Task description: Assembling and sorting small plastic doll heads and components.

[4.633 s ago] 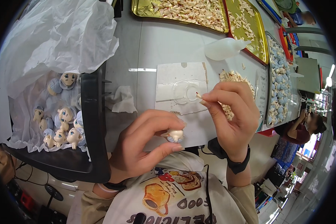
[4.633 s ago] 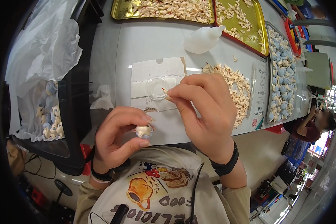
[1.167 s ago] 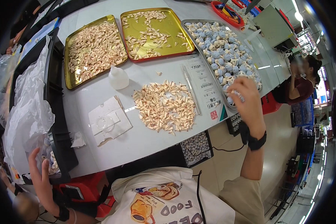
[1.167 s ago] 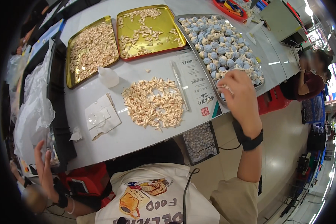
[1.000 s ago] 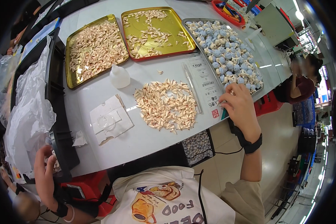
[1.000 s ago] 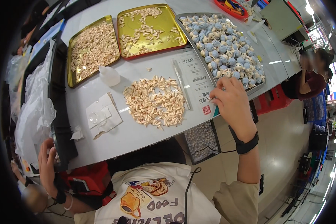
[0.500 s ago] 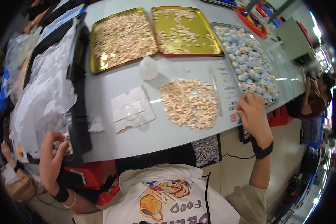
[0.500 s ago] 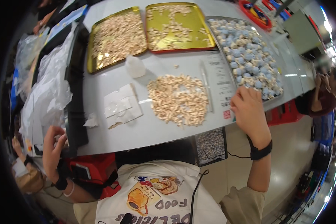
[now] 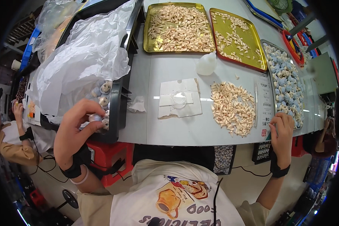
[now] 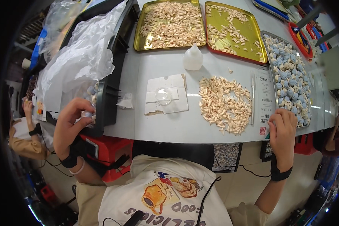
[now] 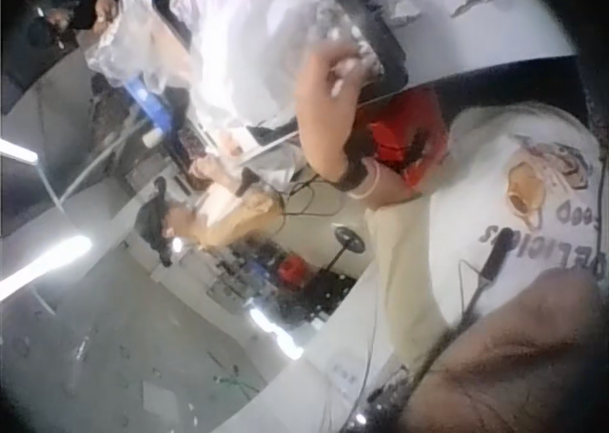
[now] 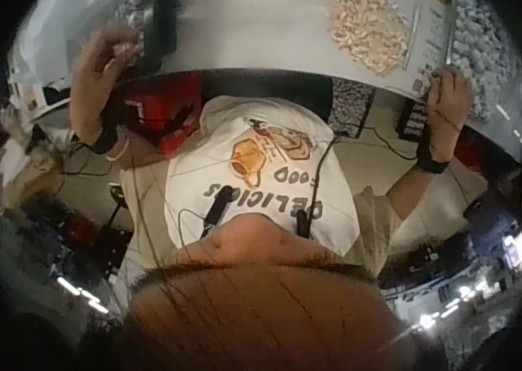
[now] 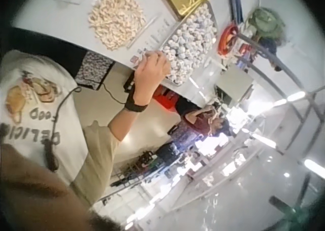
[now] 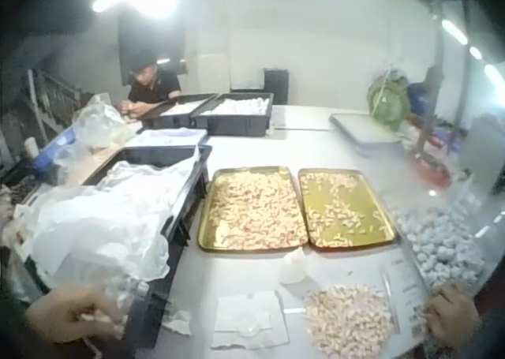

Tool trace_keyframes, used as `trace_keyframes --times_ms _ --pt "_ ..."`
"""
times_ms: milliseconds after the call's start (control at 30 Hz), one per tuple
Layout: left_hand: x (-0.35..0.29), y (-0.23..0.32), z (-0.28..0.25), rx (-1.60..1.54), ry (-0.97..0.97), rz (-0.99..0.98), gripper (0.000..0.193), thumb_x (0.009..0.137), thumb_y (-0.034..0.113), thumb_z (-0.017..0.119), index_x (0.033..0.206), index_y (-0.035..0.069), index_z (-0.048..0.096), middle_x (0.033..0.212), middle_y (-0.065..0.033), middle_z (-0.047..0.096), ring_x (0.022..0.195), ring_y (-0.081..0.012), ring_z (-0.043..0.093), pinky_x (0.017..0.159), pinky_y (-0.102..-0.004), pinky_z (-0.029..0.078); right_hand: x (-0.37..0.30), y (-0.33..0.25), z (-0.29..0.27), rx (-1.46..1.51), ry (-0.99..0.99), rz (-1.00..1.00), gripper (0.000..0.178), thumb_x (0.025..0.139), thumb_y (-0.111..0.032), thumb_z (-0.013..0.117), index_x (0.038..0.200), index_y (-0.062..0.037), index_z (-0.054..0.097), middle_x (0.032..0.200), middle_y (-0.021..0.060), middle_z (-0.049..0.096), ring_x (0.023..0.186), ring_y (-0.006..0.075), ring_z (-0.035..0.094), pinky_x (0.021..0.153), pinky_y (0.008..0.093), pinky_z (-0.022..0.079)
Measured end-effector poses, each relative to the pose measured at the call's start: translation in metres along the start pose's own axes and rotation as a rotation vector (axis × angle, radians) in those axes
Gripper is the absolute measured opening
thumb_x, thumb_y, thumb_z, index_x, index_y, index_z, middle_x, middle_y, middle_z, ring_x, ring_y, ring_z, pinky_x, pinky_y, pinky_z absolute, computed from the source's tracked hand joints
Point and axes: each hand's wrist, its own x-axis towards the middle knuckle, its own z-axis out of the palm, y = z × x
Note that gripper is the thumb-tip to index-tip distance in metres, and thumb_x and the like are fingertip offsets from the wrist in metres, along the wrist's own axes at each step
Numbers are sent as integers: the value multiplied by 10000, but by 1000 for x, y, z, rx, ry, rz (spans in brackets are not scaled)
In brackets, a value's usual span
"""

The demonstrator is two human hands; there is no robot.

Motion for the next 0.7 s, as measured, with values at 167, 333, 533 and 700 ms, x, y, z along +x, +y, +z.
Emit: trace_keyframes --times_ms 167,333,533,700 --pt "2 1 1 31 -18 -90 244 769 -105 600 991 -12 561 971 -52 568 893 -130 567 769 -240 459 -1 5 3 86 38 -2 130 739 52 593 834 -14 534 863 101 563 820 291 499 743 370 400" --pt "-1 -3 7 -5 109 -39 250 761 -101 625 989 -18 565 977 -60 576 897 -136 567 809 -251 459 -8 12 10 134 33 44 127 752 73 587 840 -3 536 839 109 564 778 279 512 697 351 422" --pt "-13 5 21 -48 354 166 263 719 -66 703 952 -19 592 989 -110 605 921 -178 584 818 -284 466 2 -1 4 162 110 28 165 799 75 538 951 22 572 881 133 553 817 275 538 733 321 440" --pt "-15 19 35 -32 336 420 278 665 41 793 883 8 623 991 -165 623 845 -189 607 722 -280 478 2 -7 0 228 107 90 117 843 63 513 931 33 584 889 134 544 813 272 555 739 319 447"
